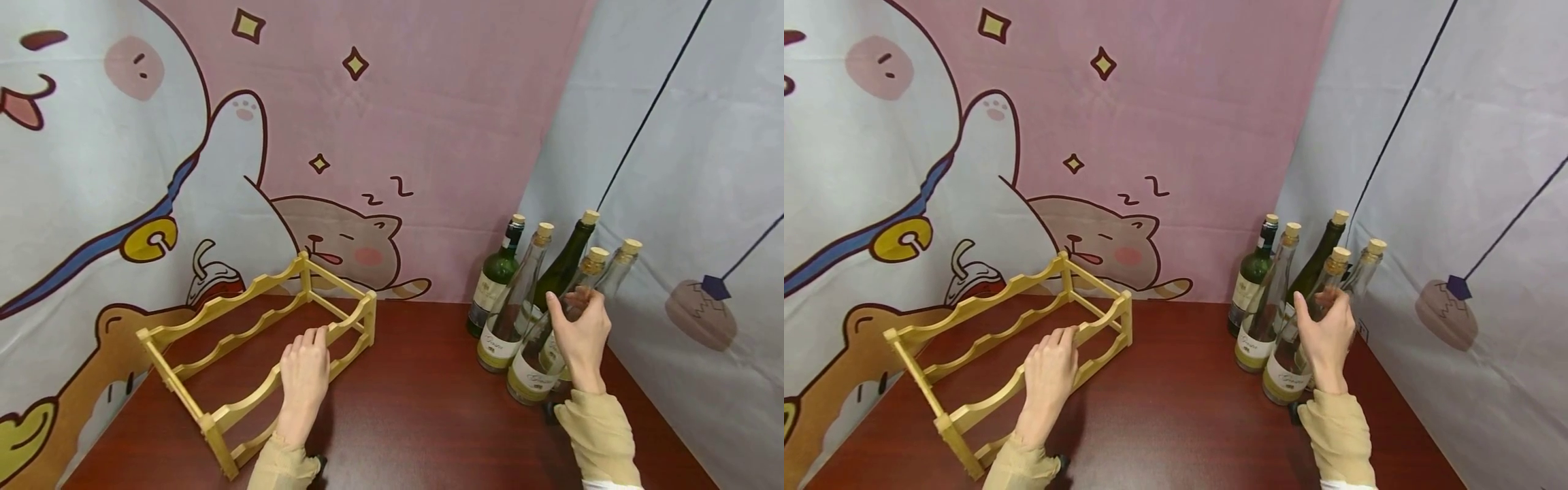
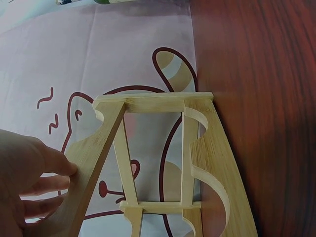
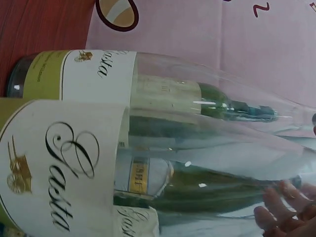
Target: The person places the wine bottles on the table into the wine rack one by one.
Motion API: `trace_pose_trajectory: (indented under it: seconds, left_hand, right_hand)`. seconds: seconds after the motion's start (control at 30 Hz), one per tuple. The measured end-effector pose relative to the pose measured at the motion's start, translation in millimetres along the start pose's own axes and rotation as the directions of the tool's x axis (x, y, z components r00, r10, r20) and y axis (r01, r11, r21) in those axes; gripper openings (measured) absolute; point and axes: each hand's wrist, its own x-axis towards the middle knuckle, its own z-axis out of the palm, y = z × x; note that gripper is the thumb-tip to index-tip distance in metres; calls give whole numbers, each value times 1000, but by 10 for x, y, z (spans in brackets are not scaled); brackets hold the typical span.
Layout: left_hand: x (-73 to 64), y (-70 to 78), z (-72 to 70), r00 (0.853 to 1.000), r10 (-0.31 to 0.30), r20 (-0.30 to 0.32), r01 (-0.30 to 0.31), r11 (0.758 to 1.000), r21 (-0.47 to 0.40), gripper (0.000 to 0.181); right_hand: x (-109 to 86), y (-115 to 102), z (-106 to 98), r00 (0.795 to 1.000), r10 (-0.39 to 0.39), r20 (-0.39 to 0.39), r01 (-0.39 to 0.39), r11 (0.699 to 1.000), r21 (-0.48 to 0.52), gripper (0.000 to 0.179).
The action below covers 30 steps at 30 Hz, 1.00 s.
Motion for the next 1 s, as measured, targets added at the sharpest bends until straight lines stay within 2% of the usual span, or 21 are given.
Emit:
trace_pose_trajectory:
  seconds: [0.37, 0.6, 1.0]
  left_hand:
    - [20, 1, 6, 1000, 2, -8, -2, 1000, 5, 25]
    - [28, 3, 4, 1000, -5, 6, 5, 1000, 6, 26]
    - [10, 2, -11, 1000, -6, 12, 6, 1000, 14, 27]
  right_hand:
    - [52, 55, 120, 997, 7, -74, -4, 999, 48, 31]
    - [79, 61, 144, 996, -10, -90, 17, 997, 81, 28]
    - [64, 60, 112, 994, -28, -108, 37, 996, 77, 25]
